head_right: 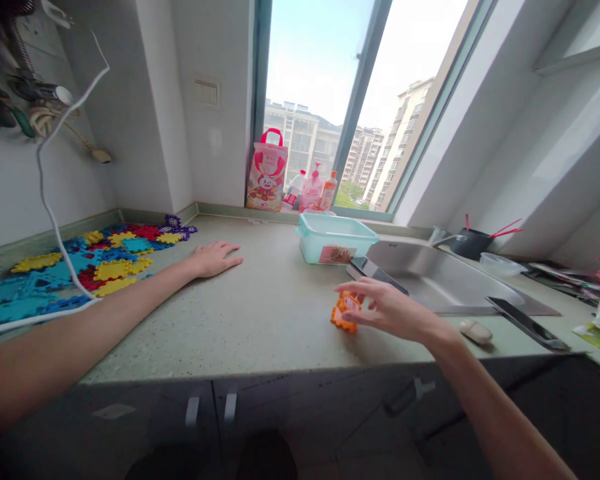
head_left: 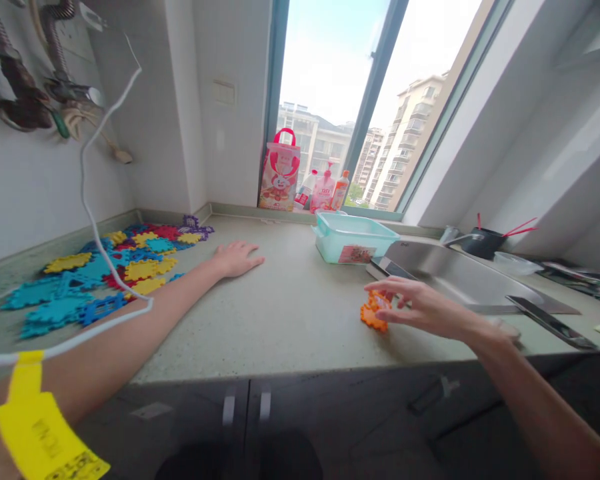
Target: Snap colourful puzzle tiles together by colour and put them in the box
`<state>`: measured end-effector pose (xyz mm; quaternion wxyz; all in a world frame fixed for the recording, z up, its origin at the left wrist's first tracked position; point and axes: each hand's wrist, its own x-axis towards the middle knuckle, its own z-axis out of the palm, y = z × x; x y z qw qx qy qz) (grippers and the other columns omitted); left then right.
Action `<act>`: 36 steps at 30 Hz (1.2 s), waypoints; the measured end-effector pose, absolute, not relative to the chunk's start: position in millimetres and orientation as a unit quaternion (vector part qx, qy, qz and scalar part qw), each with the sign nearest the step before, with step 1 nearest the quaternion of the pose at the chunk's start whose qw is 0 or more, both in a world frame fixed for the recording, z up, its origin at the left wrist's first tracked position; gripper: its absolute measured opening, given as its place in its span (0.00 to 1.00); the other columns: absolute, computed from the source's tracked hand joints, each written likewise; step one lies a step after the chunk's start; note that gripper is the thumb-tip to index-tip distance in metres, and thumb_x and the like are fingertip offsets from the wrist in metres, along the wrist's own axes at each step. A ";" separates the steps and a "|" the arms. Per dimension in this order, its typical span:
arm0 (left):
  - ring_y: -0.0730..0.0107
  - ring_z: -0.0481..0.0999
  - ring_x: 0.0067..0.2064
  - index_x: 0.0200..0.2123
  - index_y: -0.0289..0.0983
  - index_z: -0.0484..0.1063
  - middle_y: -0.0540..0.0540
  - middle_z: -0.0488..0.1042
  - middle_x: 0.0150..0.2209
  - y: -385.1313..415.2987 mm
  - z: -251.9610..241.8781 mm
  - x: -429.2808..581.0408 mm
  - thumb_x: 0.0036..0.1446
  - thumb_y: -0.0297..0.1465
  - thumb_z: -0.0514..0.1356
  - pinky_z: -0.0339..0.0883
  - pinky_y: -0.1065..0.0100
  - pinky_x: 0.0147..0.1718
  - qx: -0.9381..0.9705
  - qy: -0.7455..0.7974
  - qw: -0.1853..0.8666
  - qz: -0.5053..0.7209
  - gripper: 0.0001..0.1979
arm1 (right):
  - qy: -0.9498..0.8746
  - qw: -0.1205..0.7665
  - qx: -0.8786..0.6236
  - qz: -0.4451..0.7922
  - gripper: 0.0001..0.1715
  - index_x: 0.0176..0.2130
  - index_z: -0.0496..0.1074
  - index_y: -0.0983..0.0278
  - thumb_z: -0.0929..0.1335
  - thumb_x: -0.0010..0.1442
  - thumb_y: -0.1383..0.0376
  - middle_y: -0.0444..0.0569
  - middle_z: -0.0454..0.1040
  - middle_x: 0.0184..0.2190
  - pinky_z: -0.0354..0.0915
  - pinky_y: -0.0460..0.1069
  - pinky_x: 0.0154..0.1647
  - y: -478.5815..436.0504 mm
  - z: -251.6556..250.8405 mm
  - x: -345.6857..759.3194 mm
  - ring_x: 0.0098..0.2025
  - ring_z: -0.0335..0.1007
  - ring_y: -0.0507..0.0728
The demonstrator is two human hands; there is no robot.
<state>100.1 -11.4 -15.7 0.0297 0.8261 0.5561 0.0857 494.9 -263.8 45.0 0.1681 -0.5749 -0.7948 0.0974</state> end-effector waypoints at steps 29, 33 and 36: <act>0.27 0.36 0.77 0.76 0.52 0.54 0.40 0.44 0.78 -7.9 -12.4 125.5 0.53 0.72 0.42 0.31 0.22 0.66 0.746 0.660 0.066 0.062 0.54 | -0.722 0.236 -0.615 -0.210 0.26 0.55 0.80 0.59 0.63 0.71 0.49 0.60 0.79 0.55 0.59 0.62 0.62 -61.3 108.2 374.8 0.61 0.68 0.69; 0.25 0.33 0.77 0.77 0.48 0.49 0.38 0.41 0.79 -2.2 -14.3 146.6 0.57 0.69 0.38 0.26 0.23 0.66 0.719 0.687 0.031 0.100 0.53 | -0.748 0.288 -0.593 -0.075 0.26 0.62 0.74 0.55 0.62 0.73 0.50 0.54 0.75 0.62 0.54 0.60 0.66 -47.4 54.8 310.1 0.65 0.63 0.67; 0.34 0.28 0.77 0.79 0.47 0.40 0.40 0.33 0.79 -5.0 -10.0 148.0 0.62 0.66 0.35 0.26 0.27 0.69 0.725 0.676 0.042 0.123 0.50 | -0.732 0.280 -0.620 -0.026 0.29 0.66 0.70 0.55 0.59 0.75 0.49 0.55 0.73 0.64 0.56 0.63 0.66 -36.7 19.0 298.8 0.67 0.62 0.68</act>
